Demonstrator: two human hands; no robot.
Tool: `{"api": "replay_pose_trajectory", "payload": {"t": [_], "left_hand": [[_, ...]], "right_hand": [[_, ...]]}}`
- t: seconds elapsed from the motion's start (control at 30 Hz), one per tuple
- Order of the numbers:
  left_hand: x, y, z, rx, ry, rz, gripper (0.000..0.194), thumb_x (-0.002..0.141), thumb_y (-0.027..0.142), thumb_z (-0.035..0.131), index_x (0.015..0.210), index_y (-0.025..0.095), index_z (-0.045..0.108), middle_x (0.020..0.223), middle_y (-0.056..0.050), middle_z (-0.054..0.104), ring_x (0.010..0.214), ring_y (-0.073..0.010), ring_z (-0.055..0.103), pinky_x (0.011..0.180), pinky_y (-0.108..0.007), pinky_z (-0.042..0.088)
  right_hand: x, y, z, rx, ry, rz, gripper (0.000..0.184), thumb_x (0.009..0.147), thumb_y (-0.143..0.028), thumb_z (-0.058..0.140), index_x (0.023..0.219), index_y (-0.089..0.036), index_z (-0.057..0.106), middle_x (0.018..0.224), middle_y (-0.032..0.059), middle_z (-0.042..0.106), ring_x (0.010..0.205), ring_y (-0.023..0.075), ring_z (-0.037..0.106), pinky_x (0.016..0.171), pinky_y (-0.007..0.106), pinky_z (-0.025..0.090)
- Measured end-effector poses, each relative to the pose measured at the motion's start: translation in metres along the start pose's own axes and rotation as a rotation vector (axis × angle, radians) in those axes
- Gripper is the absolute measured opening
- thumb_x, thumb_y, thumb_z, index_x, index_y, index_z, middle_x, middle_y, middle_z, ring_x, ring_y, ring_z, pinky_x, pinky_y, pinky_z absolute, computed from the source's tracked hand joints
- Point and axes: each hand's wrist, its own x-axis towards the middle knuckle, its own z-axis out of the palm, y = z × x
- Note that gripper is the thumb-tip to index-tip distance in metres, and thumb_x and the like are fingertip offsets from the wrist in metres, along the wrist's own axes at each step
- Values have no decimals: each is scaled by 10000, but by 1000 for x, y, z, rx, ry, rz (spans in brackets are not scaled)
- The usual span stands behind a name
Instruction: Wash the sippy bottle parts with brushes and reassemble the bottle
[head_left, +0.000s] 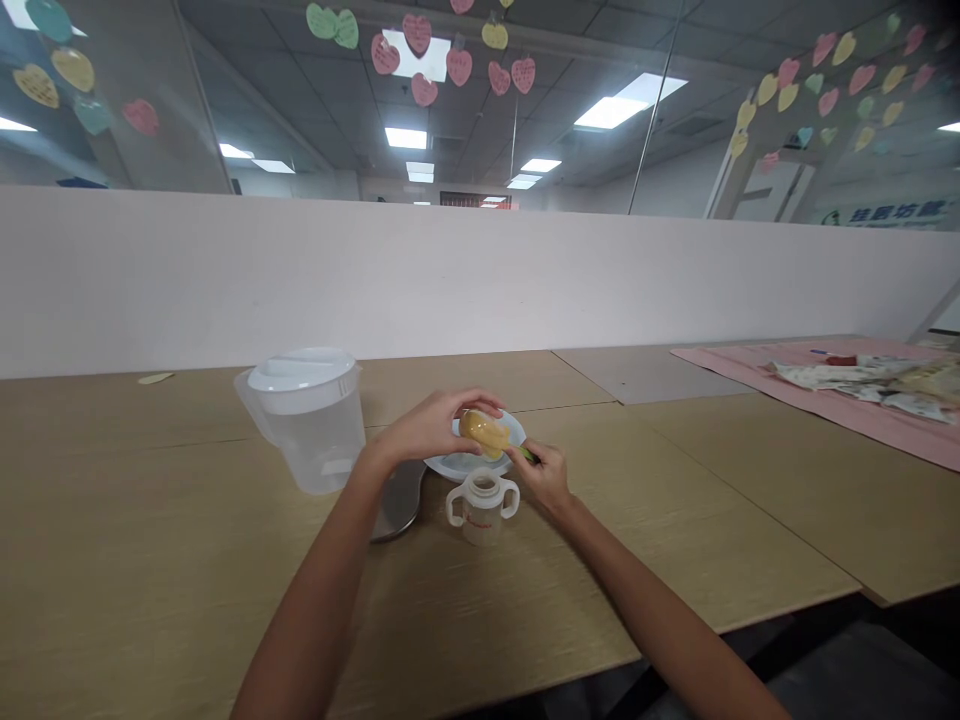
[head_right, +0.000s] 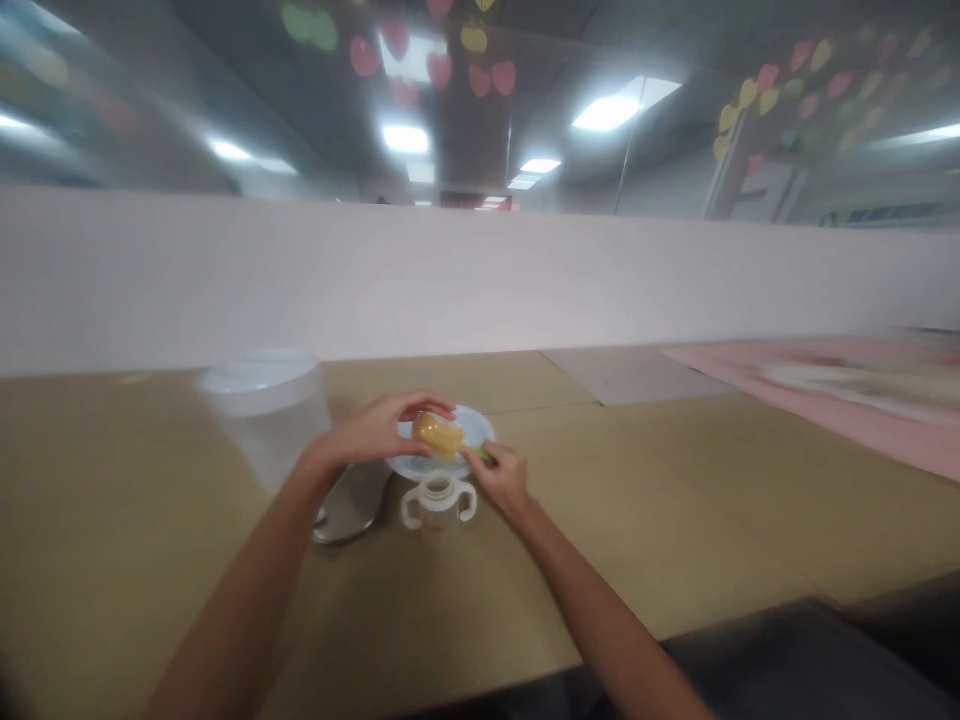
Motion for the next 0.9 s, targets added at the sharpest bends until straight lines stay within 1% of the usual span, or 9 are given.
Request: {"api": "replay_pose_trajectory", "payload": {"t": [0.13,0.23,0.33,0.47,0.63,0.7,0.8,0.9], "left_hand": [[0,7,0,-7,25,27,426,676,222,691,1086,209,574,1160,-51,603,1065,-198,561,950,-361,418],[0,12,1,-5,34,40,410,687,195,675,1084,209,573,1136,-44,612,1046,-192,566,930,-342,428],[-1,15,2,45,37,46,402,691,176,660,1083,215,577,1118,-34,622,1022,-191,573,905,-338,436],[-1,19,5,141,38,55,405,683,163,654,1077,229,585,1113,-16,629,1017,-195,569,889,-329,433],[-1,22,4,174,30,63,409,684,146,652,1077,236,584,1107,-4,632,1006,-186,575,875,-310,427],[-2,22,3,164,33,66,412,686,153,655,1081,238,581,1115,-3,628,1012,-184,573,883,-308,421],[-3,22,1,151,39,56,411,687,169,656,1086,237,580,1118,-8,625,1012,-189,571,885,-315,418],[-3,20,0,136,39,51,407,690,174,655,1086,231,582,1114,-14,626,1012,-191,570,884,-311,418]], "right_hand": [[0,-6,3,109,65,75,463,806,-452,516,479,-182,331,504,-57,237,480,62,247,446,199,236],[0,-10,3,156,68,119,444,825,-442,487,496,-184,339,518,-51,252,487,65,275,452,196,253],[1,-10,1,96,65,100,435,815,-438,510,499,-180,357,513,-53,258,490,65,276,463,197,255],[2,-7,-4,-10,96,25,451,796,-435,544,480,-177,351,482,-63,254,472,59,246,460,205,236],[1,-5,-6,0,114,-50,481,797,-450,544,462,-180,329,461,-64,253,452,57,236,449,212,232],[1,-6,-5,27,125,-41,494,796,-460,543,457,-182,317,460,-63,240,449,57,229,443,214,228],[-1,-9,-2,74,136,9,489,800,-466,532,461,-181,325,474,-59,238,457,59,236,440,209,229],[-1,-10,0,101,113,55,470,811,-463,510,477,-178,344,494,-55,246,470,61,253,448,203,242]]}}
